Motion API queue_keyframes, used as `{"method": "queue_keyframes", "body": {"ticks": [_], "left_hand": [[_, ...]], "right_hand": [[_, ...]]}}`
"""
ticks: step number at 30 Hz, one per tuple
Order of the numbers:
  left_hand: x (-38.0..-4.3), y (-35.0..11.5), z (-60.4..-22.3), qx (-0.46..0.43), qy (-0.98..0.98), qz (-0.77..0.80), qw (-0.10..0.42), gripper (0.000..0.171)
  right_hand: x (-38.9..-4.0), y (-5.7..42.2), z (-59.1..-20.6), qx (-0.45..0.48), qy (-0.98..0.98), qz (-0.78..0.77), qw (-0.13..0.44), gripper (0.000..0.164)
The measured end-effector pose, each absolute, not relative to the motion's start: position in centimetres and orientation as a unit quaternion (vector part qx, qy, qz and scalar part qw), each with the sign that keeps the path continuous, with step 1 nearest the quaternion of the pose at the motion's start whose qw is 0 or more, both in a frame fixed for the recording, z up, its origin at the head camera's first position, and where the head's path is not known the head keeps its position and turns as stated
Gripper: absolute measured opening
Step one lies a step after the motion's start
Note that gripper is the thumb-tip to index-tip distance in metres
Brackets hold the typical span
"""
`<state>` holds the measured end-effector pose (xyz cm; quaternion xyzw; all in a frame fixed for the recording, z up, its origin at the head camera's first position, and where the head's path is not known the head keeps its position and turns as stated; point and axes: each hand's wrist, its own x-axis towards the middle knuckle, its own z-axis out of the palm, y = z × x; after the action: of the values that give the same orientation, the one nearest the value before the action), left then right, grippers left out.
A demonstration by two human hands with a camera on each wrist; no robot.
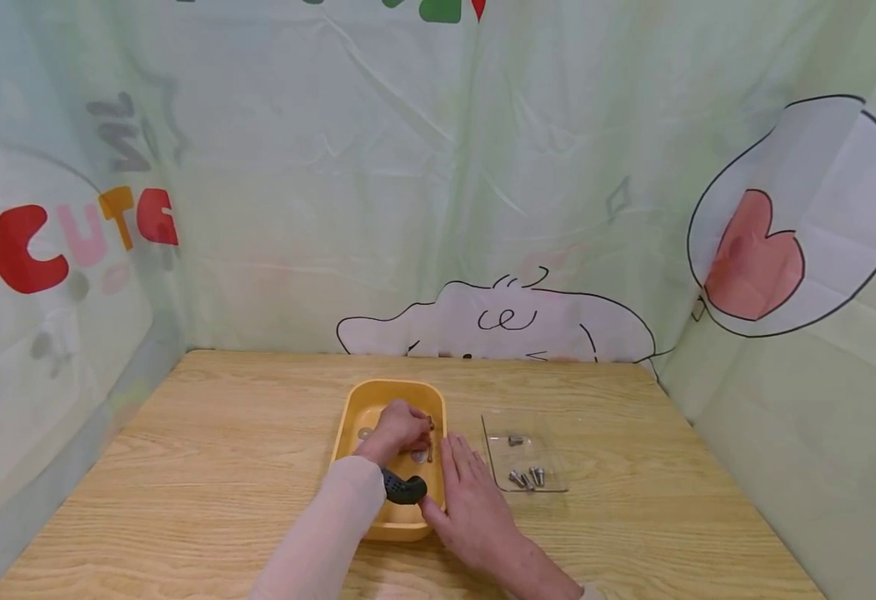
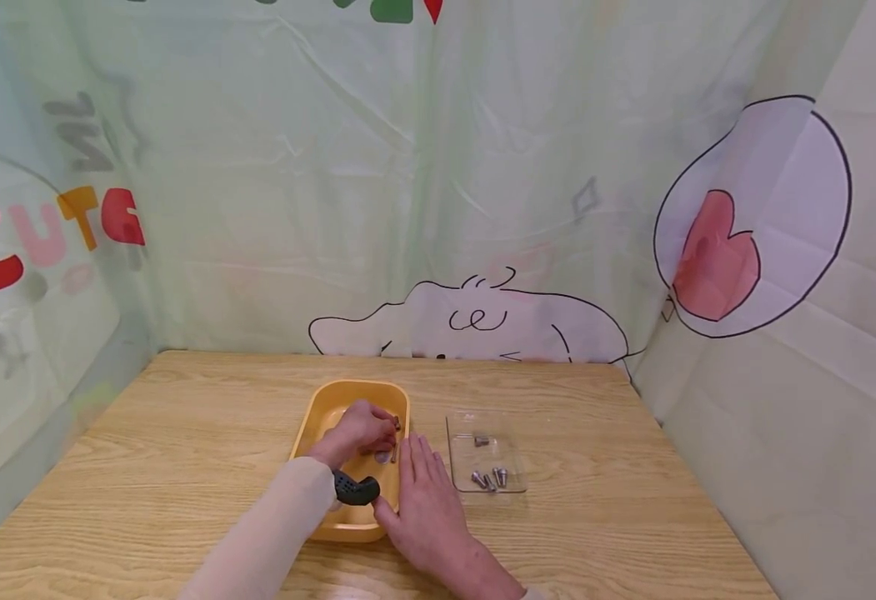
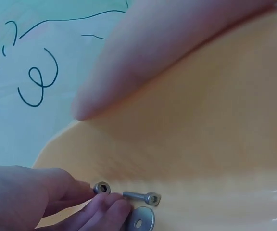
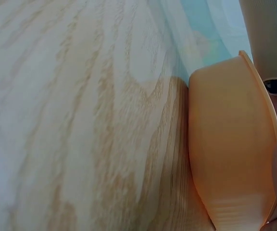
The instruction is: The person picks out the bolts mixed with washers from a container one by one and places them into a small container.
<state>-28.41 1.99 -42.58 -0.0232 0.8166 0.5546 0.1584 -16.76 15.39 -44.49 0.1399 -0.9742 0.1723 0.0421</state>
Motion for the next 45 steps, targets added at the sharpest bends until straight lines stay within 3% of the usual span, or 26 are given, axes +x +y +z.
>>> {"method": "queue_keyframes", "body": {"ticks": [12,45], "left_hand": [[-28.51,2.02,-42.43,-0.046,0.837,0.532,0.118,0.018],[-28.35,1.6,-43.18,-0.001,0.802,0.574,0.165,0.014]], "right_hand": [[-16.64,15.31,-44.48,0.14,-0.974,0.171,0.047,0.081],[-16.55,15.23,-44.28,0.139,-0.974,0.174,0.036,0.08]]}}
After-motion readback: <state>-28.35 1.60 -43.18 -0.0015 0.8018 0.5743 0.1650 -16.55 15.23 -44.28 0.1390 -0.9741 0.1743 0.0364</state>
